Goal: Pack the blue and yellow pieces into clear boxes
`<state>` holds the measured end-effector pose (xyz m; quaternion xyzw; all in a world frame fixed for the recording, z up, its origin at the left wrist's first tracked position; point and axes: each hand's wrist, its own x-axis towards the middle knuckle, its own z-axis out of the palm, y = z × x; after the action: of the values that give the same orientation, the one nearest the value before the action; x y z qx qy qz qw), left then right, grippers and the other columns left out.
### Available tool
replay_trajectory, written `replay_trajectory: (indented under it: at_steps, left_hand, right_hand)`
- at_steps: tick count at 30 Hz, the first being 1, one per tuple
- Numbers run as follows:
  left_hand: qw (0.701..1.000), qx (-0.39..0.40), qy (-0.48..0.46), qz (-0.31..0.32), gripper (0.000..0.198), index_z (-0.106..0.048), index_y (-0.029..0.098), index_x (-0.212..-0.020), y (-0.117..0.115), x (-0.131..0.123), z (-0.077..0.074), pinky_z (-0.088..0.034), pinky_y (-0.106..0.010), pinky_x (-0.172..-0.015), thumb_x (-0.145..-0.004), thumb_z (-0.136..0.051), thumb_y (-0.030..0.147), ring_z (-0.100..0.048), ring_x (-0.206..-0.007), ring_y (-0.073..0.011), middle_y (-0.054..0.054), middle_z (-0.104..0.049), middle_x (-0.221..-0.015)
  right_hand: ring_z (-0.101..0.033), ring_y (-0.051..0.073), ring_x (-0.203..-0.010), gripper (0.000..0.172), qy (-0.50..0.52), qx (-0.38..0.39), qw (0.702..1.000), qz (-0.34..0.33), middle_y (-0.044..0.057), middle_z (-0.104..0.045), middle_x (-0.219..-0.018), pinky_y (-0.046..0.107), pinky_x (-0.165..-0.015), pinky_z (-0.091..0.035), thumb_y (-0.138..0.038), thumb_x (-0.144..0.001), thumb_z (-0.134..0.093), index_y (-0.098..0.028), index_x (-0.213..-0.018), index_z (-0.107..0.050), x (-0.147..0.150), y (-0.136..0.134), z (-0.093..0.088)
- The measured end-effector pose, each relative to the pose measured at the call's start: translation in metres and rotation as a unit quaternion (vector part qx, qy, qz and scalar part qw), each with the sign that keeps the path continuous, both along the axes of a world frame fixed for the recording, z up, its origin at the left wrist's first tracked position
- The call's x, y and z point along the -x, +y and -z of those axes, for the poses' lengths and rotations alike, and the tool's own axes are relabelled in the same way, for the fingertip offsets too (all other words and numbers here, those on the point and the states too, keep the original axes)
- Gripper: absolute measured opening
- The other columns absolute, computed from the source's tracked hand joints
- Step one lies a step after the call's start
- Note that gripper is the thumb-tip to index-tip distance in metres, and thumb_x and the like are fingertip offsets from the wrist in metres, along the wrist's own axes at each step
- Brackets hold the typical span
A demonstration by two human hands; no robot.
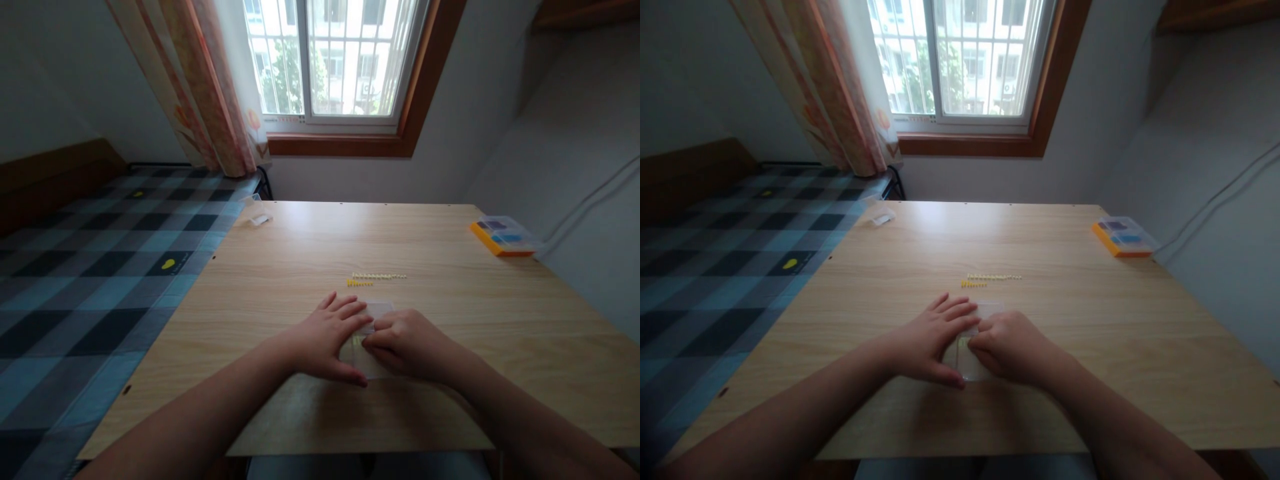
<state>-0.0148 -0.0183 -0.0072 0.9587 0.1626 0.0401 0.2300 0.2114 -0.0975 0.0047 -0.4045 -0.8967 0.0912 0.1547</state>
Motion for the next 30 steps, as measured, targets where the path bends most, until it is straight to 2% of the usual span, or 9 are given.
replay_trajectory:
  at_steps: [10,30]
  left_hand:
    - [1.0,-0.013,0.02,-0.004,0.1,-0.045,0.021,-0.154,-0.0012,-0.0012,-0.0015,-0.01,-0.063,-0.126,-0.076,-0.067,0.079,-0.028,-0.153,-0.0409,-0.018,-0.036,-0.165]
    - [1.0,-0.01,0.009,-0.001,0.1,-0.046,0.019,-0.154,-0.0003,-0.0012,-0.0006,-0.01,-0.065,-0.125,-0.075,-0.07,0.076,-0.029,-0.153,-0.0428,-0.019,-0.038,-0.164]
  right_hand:
    - [-0.058,0.013,-0.062,0.026,-0.012,-0.01,1.0,0.015,0.0,-0.07,-0.069,0.029,-0.061,-0.032,-0.018,-0.09,-0.063,-0.019,-0.064,-0.063,0.0034,-0.0012,0.0051]
    - [-0.055,0.013,-0.061,0.025,-0.002,-0.004,1.0,0.026,0.0,-0.069,-0.07,0.028,-0.06,-0.031,-0.017,-0.09,-0.063,-0.019,-0.065,-0.063,0.005,-0.001,0.005]
